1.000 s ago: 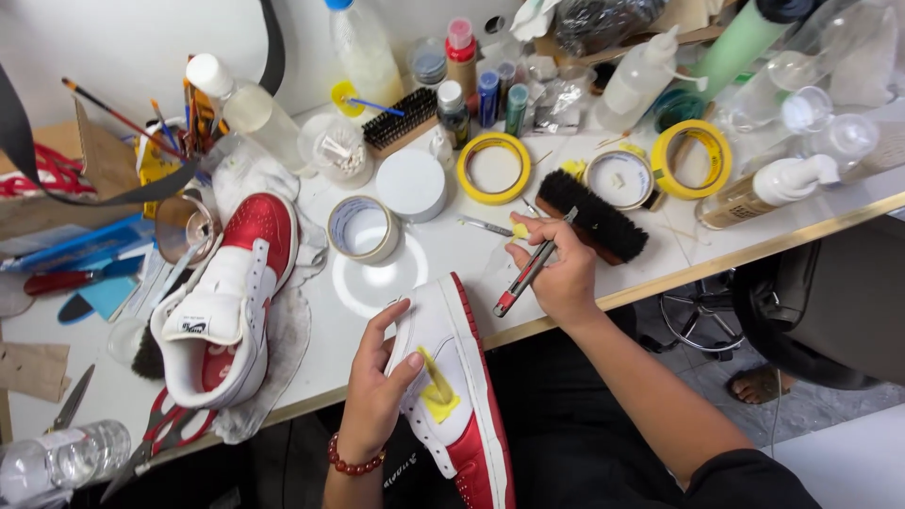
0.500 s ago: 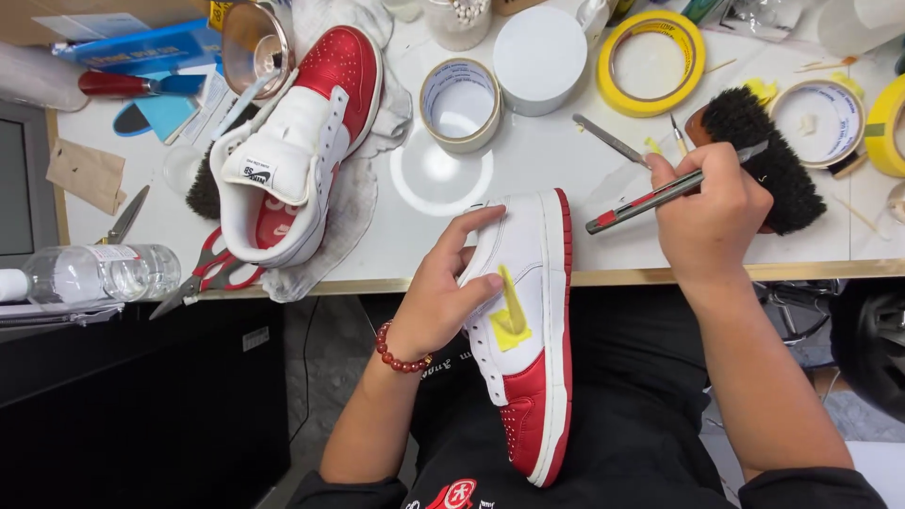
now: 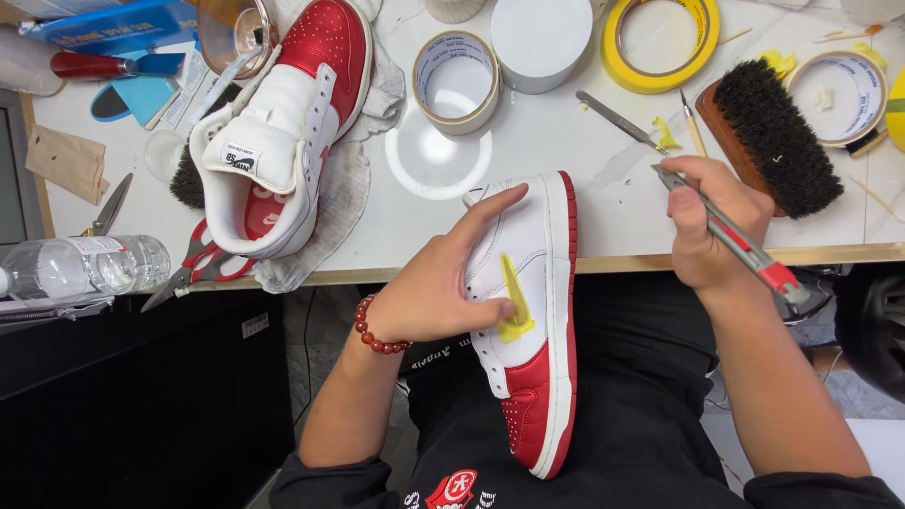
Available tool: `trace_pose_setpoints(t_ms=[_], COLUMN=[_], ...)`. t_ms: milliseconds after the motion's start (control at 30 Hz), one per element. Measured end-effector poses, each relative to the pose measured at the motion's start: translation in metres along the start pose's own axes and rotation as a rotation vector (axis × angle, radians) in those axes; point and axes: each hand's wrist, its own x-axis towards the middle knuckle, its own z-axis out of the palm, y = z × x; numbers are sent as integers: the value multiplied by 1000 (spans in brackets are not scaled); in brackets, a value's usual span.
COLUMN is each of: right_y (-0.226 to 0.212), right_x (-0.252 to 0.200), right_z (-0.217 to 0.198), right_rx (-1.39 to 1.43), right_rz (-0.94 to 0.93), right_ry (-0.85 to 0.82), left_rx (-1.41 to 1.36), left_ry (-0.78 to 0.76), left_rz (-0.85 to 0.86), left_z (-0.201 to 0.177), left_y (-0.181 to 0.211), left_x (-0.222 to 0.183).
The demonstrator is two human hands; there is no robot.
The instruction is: The person customizes a sneaker by cutting yellow paper with a utility knife while holding the shoe, then peeling the cut paper from the shoe. The person then picks up a roll of tape and pulls a length from it.
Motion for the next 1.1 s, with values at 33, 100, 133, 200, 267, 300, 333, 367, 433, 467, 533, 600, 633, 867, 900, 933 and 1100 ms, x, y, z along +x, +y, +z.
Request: trace_pose_setpoints(t_ms=[33,100,133,200,267,300,333,367,433,467,533,600,633,867,900,933,1100], right_y=[1,4,2,-3,-27,-40,-47,-54,-65,-70,-73,-71,-71,-69,-68,-68,-66], right_x=[-4,-13,-18,-28,-33,-36,-41,-46,-56,-61,-72,-83,-84,-81,-81,-82,-85], right_z=[1,5,5,6,6,6,6,7,8,9,13,18,19,23,23,24,25], right_rx=[0,21,23,29,104,180,184,442,703,727,755,1002,1003,961,957,957,994], right_rz=[1,-107,-105,-81,10,103,105,103,105,74,43,229,236,273,281,283,289], right_ry=[-1,36,33,51,49,47,42,8,-26,-71,-120,-192,-192,-260,-257,-254,-243], left_rx=[-1,48,47,25,27,29,28,38,48,204,360,588,586,842,869,869,798], left_ry=[0,-5,-3,44,56,64,68,99,129,229,326,427,423,364,369,366,361], left_rz=[-1,-51,-54,13,-19,-49,-55,-165,-280,-58,163,266,261,286,281,283,273], left_z=[0,1,3,5,6,6,6,6,8,10,16,23,24,31,33,34,34], left_y=[0,1,-3,-10,-8,-7,-4,0,1,-1,1,9,11,21,23,24,24], left_x=[1,2,1,-1,-1,-2,-4,-6,-14,-20,-30,-36,-38,-43,-41,-40,-36])
